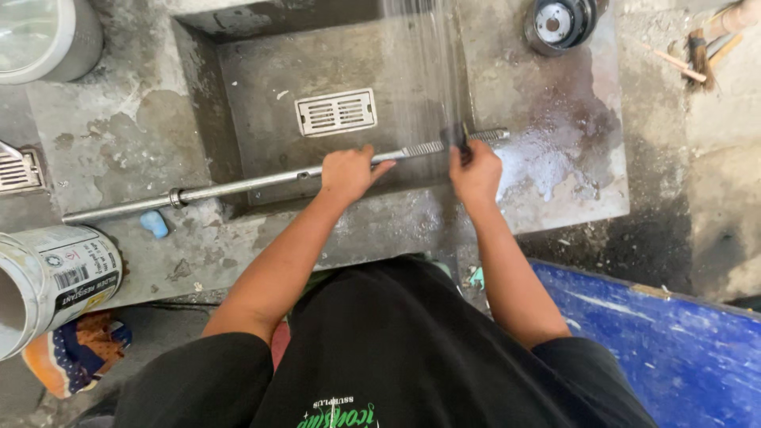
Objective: The person scrubs a long metal rod with a black abrasive pad in a concrete sink, then rinses it under running water. The person continues scrubbing the rod with the pad.
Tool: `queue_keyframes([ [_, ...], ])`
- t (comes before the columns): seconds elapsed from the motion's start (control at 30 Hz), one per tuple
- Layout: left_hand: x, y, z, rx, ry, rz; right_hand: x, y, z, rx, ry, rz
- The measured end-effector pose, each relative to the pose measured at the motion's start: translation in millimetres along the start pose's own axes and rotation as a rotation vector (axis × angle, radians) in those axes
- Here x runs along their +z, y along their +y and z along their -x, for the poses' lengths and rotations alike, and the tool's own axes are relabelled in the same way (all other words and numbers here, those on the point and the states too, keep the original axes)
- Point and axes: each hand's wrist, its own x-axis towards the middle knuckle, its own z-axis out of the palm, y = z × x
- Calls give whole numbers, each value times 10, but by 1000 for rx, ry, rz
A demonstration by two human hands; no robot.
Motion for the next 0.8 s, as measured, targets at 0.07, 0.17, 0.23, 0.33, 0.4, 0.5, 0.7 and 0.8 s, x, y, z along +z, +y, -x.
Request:
queue_keyframes([
  [0.07, -6, 8, 5, -3, 16, 1, -44, -1, -7, 100, -62, 43],
  [0.17, -18, 29, 18, -3, 29, 12, 98, -128, 66, -93, -24, 53],
  [0.23, -28, 41, 24, 0, 56, 10, 253, -237, 106, -150, -40, 46],
  [0.33, -39, 43, 22, 5, 63, 24, 264, -267, 38, -105, -31, 87],
  [0.4, -43, 41, 17, 4, 64, 25, 139, -196, -59, -49, -5, 103],
  [0.5, -43, 43, 14, -3, 50, 32, -16, -146, -120, -21, 29, 93],
  [0.7, -43, 51, 14, -12, 70, 21, 286, -337, 43, -97, -54, 90],
  [0.8, -46, 49, 15, 9, 80, 16, 168, -185, -31, -102, 8, 157],
])
